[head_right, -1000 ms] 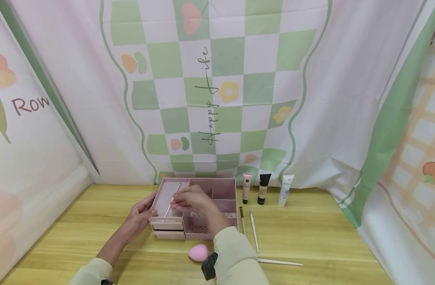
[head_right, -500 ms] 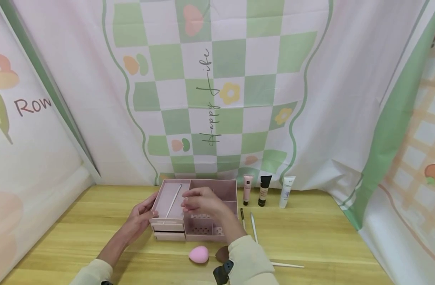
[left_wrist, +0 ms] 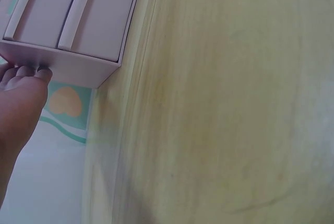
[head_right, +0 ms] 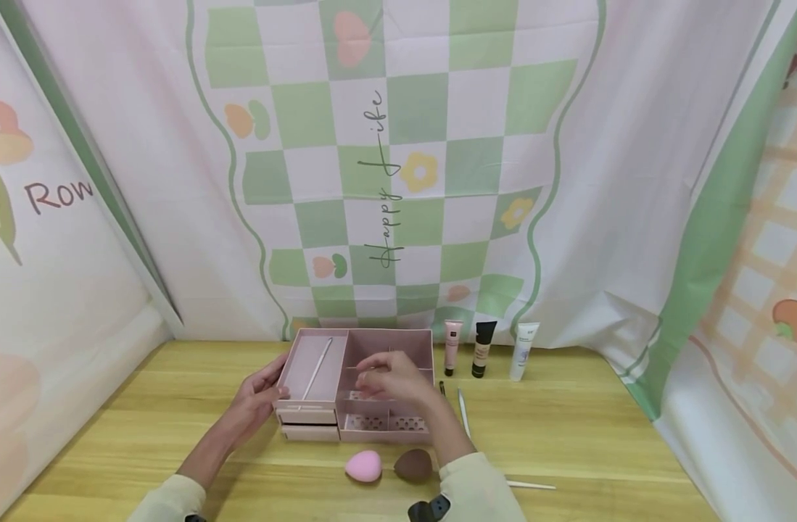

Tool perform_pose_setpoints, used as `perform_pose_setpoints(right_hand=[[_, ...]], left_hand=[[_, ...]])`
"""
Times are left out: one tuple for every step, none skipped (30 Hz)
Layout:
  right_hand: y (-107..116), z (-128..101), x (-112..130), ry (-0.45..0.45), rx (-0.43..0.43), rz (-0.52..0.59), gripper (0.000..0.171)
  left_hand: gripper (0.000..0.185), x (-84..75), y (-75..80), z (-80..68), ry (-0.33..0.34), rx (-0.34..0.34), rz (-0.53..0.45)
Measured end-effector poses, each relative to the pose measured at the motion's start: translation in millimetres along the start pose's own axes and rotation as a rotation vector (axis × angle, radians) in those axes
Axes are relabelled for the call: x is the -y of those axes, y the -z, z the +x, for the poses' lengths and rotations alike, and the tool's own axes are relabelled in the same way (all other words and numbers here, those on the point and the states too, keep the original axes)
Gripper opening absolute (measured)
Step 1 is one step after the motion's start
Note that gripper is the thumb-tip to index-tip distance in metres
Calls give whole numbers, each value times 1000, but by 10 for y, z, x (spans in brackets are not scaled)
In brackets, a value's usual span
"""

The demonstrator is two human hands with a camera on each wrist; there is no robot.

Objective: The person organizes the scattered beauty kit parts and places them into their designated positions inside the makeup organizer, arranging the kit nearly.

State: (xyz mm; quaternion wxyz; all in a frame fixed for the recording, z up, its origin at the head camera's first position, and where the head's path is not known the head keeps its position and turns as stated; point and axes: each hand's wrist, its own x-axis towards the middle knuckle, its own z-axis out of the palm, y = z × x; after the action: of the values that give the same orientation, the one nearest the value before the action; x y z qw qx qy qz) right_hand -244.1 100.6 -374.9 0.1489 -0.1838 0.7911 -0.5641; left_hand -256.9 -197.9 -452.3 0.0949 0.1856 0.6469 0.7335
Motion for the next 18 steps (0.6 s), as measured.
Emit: perform_pose_setpoints(right_hand=[[12,-18,-2,4,-6,-8,41],[23,-37,-4,6,-13,-16,41],[33,-54,-9,6,-21,-24,41],[39,-73,-15,2,-32,-31,42],[47,-90,-25,1,-45,-43,42],[56,-107,-38,4,-57,-58,42],[65,-124,-52,5,-66,-74,42],[78,-140,-66,1,-76,-86,42],[93,-158,-81,-4,-86,-103,42],[108,-174,-96,-12,-97,-110,42],[126,-190,-114,-18,-103,-118,43],[146,-207,-130,-24,-108,-119,44],[167,-223,-148,-33,-110,-112,44],[193,-242,-165,-33,-110,-110,46],[220,-261,-185,-32,-107,-106,47],[247,-281,-203,-34,-106,-95,47],[277,-305,-223,-32,-103,-89,47],[307,-332,-241,-34,-99,-82,47]], left_hand=[[76,-3,-3,-3,-2,1,1],[76,-5,-5,-3,-2,0,-1],[76,-6,-6,-1,-3,0,-4],[76,-7,-7,-1,-4,0,-7],[75,-8,-8,-1,-4,0,-11],[76,-10,-8,-2,-5,0,-14],[76,-12,-8,-4,-3,-2,-16],[76,-13,-8,-5,-3,-3,-18],[76,-12,-7,-5,-3,-4,-19],[76,-13,-6,-6,-1,-3,-16],[76,-13,-6,-7,2,-6,-15],[76,-13,-5,-8,4,-6,-13],[76,-13,-5,-8,6,-8,-10],[76,-11,-5,-6,6,-9,-11],[76,-9,-5,-4,7,-11,-11],[76,-10,-6,-5,11,-13,-9],[76,-11,-10,-3,13,-16,-12],[76,-11,-12,-1,14,-18,-14]])
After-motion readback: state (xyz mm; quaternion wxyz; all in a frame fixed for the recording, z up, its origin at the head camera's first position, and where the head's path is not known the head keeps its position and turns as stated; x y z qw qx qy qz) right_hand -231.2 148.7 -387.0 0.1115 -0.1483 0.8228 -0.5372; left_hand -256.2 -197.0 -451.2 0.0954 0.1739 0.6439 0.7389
